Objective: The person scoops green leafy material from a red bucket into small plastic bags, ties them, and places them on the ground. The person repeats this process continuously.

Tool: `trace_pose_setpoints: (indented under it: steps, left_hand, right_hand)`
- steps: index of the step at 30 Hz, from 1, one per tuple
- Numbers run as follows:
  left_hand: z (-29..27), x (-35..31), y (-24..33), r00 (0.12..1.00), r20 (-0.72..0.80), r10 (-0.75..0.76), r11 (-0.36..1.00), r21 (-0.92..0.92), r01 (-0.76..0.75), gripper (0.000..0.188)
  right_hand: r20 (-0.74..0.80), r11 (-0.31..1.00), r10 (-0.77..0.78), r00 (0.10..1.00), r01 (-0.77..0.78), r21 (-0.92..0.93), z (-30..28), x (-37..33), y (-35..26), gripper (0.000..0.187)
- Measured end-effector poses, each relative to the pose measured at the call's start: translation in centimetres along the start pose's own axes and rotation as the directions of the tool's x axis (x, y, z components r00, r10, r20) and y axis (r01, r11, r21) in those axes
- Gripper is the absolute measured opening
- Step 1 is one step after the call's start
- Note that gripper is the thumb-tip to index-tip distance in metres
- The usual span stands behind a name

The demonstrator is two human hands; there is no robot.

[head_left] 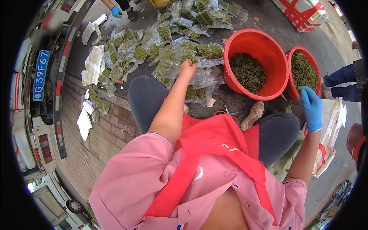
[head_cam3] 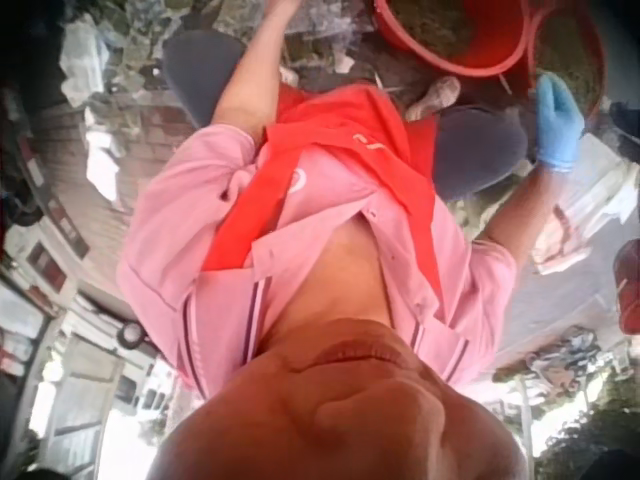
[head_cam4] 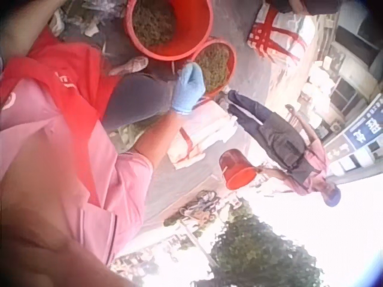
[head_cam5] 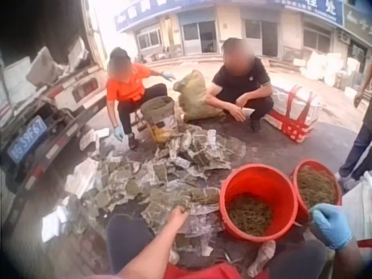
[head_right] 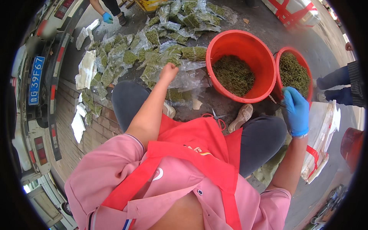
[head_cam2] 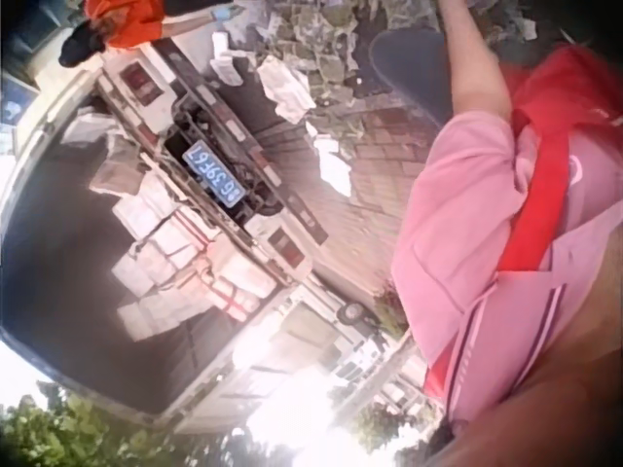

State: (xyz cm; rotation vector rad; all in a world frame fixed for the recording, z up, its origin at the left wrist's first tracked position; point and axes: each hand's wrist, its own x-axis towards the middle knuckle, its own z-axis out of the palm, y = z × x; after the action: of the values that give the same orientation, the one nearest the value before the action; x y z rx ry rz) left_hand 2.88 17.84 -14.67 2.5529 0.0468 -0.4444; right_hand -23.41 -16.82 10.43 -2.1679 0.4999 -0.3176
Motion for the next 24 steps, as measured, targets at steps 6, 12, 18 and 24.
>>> trace_pose_setpoints:
  steps: [6,12,18,24]
  left_hand:
    - [1.2,-4.2,1.4,0.990,0.141,0.031,0.873,0.479,-0.096,0.053]
    - [5.2,-1.5,-6.8,0.918,-0.068,0.390,0.652,0.725,-0.222,0.028]
    - [0.0,-1.1,-3.9,0.852,-0.093,0.516,0.784,0.452,-0.426,0.011]
    - [-8.2,-1.6,1.2,0.816,0.061,0.575,0.735,0.400,-0.548,0.014]
  right_hand:
    - [0.341,0.946,0.039,0.939,-0.145,0.291,13.4,8.2,5.3,0.022]
    - [0.435,0.976,-0.099,0.895,0.003,0.216,17.6,9.6,5.1,0.023]
    - [0.455,0.971,-0.133,0.880,0.024,0.237,17.9,9.4,5.8,0.021]
    - [0.452,0.971,-0.181,0.874,0.085,0.224,19.4,7.5,5.4,0.030]
